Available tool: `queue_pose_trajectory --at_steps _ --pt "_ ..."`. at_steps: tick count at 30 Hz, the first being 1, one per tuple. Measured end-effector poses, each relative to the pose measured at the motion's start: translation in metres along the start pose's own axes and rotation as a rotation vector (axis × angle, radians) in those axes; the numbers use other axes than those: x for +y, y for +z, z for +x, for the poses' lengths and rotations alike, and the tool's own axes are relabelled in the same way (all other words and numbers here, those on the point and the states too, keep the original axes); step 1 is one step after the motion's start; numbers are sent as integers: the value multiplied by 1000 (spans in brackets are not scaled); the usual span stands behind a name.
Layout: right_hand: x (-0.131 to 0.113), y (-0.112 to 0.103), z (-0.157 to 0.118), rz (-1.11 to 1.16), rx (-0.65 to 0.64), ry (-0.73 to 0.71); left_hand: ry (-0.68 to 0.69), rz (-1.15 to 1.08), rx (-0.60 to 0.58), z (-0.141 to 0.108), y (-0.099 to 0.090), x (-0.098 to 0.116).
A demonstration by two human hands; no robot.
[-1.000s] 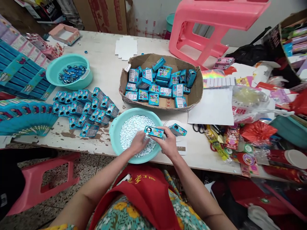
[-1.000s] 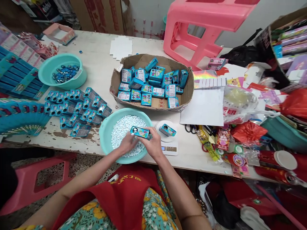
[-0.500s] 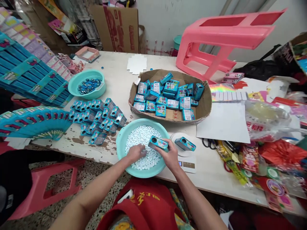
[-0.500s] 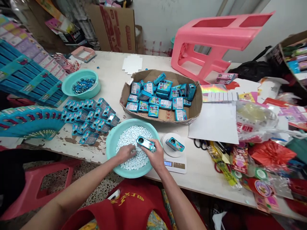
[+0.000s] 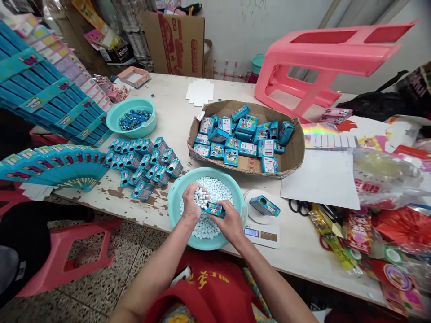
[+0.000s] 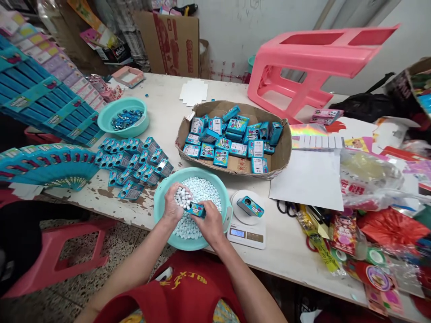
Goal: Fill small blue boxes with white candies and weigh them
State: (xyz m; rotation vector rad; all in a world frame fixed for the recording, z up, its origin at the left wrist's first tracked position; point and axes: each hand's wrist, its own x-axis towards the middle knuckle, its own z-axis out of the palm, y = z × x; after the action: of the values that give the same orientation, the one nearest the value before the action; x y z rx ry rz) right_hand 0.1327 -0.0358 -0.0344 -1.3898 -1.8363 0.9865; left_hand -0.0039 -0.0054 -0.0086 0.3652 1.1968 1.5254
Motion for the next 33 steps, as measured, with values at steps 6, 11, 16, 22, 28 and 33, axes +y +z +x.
queue_pose_trajectory --at_steps 6,11,16,22,28,33 --pt "-10 -7 2 0 -1 0 5 -49 35 -1 5 1" --pt "-17 -14 1 15 23 0 31 -32 35 -9 11 4" --pt "-23 -23 -2 36 35 -6 46 7 20 -16 18 11" --pt "-14 -28 -8 82 44 6 38 -3 -4 -22 28 12" --pt "-13 -33 -13 111 -9 -30 92 -4 36 -37 33 5" --pt "-24 -40 -13 111 12 -42 118 50 7 -45 31 11"
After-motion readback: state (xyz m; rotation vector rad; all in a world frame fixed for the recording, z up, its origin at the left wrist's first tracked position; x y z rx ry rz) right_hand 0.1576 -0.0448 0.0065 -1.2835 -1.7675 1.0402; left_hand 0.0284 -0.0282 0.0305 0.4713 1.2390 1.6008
